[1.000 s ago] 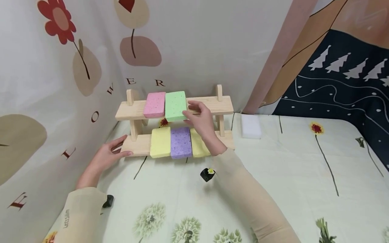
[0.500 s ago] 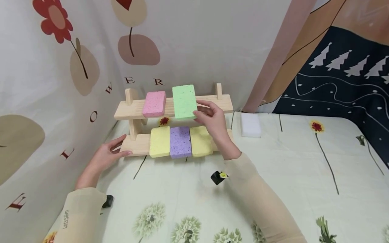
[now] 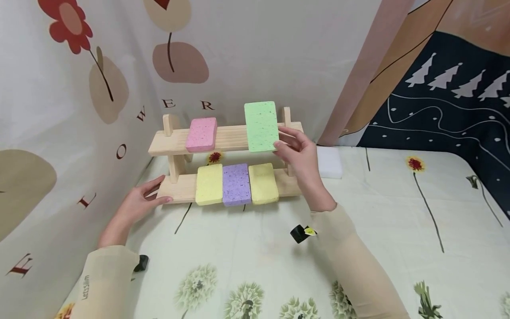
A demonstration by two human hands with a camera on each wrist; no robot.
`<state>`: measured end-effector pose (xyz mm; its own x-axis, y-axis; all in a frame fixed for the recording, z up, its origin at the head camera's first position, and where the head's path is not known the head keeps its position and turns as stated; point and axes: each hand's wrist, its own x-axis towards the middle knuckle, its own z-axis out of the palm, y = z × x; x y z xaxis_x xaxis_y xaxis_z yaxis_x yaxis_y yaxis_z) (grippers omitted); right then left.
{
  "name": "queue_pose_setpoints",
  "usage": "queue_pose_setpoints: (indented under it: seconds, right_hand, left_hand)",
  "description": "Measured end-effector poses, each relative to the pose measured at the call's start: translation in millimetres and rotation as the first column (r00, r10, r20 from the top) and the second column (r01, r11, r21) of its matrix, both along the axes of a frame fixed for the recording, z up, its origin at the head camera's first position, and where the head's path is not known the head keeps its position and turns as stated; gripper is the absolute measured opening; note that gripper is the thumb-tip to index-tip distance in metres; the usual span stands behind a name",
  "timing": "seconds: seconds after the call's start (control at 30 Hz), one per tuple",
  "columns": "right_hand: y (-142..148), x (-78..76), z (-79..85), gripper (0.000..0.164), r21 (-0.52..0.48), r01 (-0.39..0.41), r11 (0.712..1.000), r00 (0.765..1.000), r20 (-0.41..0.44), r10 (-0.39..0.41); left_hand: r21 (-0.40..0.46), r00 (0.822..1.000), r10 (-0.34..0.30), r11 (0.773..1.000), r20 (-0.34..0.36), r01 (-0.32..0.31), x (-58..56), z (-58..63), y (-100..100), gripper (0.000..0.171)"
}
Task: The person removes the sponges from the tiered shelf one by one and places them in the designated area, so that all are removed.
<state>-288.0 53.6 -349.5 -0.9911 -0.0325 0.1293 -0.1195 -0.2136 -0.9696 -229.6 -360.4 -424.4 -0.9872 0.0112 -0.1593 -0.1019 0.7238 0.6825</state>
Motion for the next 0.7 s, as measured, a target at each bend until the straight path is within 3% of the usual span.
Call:
queue_pose_setpoints:
  seconds: [0.4, 0.7]
  right_hand:
    - [32, -4.6, -4.6, 0.042, -0.015, 0.105, 0.994, 0.994, -0.014, -0.105]
    - [59, -7.3, -10.4, 0.039, -0.031, 0.199, 0.98, 0.98, 0.023, -0.198]
  left_hand:
    - [0.011, 1.0, -0.009, 1.0, -0.013, 0.009, 0.5, -0.3, -1, 0.088]
    - [0.009, 1.0, -0.012, 1.0, -0.024, 0.013, 2.1, -0.7, 1, 0.087]
